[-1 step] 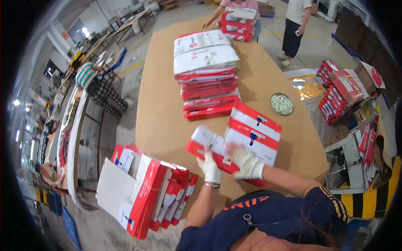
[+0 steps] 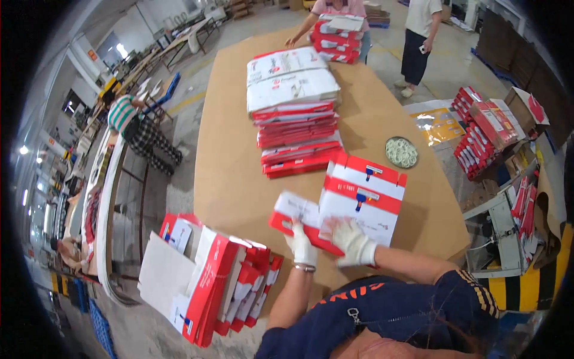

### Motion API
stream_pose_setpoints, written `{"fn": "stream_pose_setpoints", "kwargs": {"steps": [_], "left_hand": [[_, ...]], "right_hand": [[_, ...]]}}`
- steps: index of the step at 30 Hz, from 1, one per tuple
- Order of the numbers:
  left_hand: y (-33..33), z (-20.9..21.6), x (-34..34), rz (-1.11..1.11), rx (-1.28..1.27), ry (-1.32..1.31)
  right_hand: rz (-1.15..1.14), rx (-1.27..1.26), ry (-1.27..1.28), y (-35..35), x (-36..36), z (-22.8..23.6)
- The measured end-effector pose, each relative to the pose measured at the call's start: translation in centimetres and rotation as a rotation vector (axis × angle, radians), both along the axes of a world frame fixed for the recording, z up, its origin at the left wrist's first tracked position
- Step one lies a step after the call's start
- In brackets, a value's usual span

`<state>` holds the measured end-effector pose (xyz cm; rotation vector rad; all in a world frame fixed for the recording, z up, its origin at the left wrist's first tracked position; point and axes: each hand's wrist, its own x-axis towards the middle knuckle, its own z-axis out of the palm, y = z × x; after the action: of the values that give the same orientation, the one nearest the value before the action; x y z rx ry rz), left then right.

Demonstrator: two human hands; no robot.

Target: Organizing and stacking flat cardboard product boxes on a work table.

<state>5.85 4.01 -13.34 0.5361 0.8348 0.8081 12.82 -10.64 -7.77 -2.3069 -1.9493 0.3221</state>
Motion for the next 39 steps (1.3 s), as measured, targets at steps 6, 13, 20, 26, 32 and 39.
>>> {"fn": "stream_pose_setpoints", "kwargs": {"steps": [6,13,20,26,32,39], "left_hand": [[-3.4,-11.9,-1.4,-0.211,-0.333,0.291],[-1.5,-2.4,-0.6,-0.757,1.342,1.164],[-1.4,-8.9,0.0,-1.236,1.866,1.003],[-0.6,-8.8,0.9,-1.17,1.881,1.047],[2.4,-7.6,1.3,-1.118,1.815,1.289],[3.2,-8.6,0.2,-1.048,1.649,1.187]], "right_hand": [[0.037,-0.16,-0.012,-4.3,-0.4,-13.3],[-0.002,0.121,0.013,-5.0,-1.4,-14.9],[0.009,0.166,-0.053,-5.2,-2.3,-17.4],[0.009,0.146,-0.058,-4.7,-1.0,-15.8],[-0.035,0.2,0.1,-7.9,0.2,-12.7],[0.077,0.165,-0.168,-9.0,0.1,-12.8]]}}
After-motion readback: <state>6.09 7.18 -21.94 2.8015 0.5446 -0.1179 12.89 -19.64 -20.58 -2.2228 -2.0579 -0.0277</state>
